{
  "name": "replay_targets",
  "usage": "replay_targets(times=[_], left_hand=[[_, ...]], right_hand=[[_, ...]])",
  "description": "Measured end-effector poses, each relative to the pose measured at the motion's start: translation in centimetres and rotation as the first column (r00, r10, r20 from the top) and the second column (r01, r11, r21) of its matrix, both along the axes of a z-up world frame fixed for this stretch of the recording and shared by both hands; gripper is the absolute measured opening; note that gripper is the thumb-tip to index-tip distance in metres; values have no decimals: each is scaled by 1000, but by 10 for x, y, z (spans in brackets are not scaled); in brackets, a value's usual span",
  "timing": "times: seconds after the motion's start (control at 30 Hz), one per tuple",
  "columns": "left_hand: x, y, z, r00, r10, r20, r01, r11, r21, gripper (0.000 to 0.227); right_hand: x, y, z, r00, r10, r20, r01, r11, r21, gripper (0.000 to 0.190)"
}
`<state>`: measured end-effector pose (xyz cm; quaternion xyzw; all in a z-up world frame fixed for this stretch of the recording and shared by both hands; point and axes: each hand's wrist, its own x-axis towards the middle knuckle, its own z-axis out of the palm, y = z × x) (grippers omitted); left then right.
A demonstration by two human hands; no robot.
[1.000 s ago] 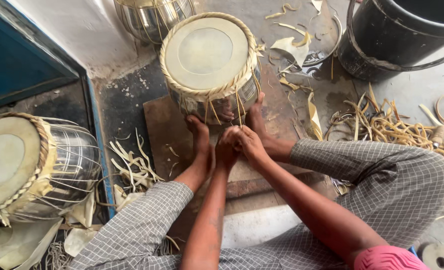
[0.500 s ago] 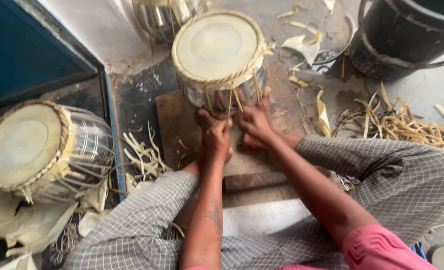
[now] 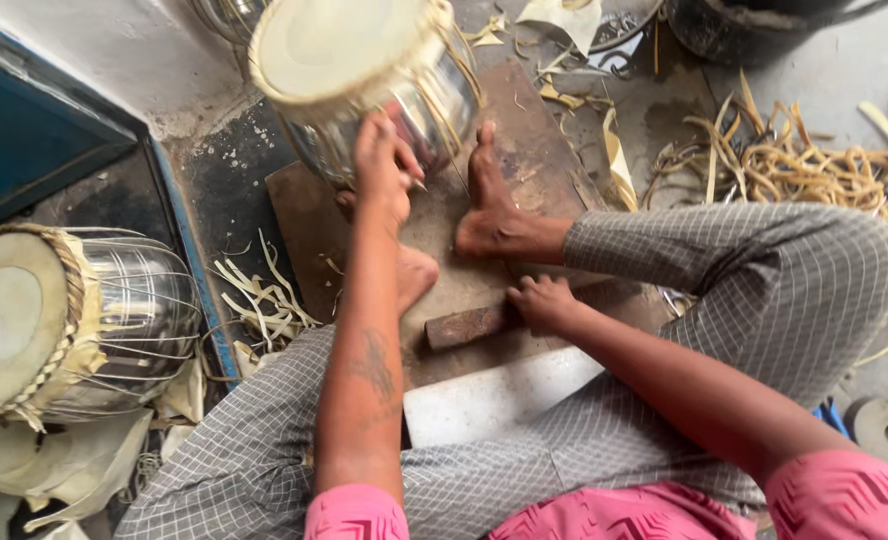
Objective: The person is crafting a traditional drum by wrapping and securing a rope around the drumhead using a wooden mallet. They then use a chisel-like tool to weave a decorative border around the drum's edge.
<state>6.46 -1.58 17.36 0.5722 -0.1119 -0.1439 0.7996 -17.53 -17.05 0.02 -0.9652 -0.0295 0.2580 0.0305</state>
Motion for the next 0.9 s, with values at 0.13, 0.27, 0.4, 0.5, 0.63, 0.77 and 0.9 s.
replay_targets(times=[0.13,0.27,0.4,0.5,0.63,0.77,0.9], left_hand=[[28,14,25,999,13,-35,-19,984,-179,33],[29,30,16,997,37,61,-39,999,27,26],[20,33,-1,959,98,266,-151,970,188,23],[18,33,-12,938,118,326,-198,954,227,23],[-2,32,-36,945,117,306,-160,980,117,26],[-53,34,-83,950,120,287,-157,982,110,32],[-65,22,-141,983,21,183,-41,994,103,40]], right_hand=[[8,0,-16,997,22,78,-22,1000,-6,49],[16,-4,-11,999,28,16,-30,997,73,55],[22,-1,7,999,46,-14,-44,992,116,64],[31,1,22,989,62,134,-100,947,304,61],[30,10,19,999,40,-1,-40,996,76,73],[13,-11,-10,947,320,-28,-321,943,-81,111],[14,-24,34,961,275,-13,-263,932,251,86]])
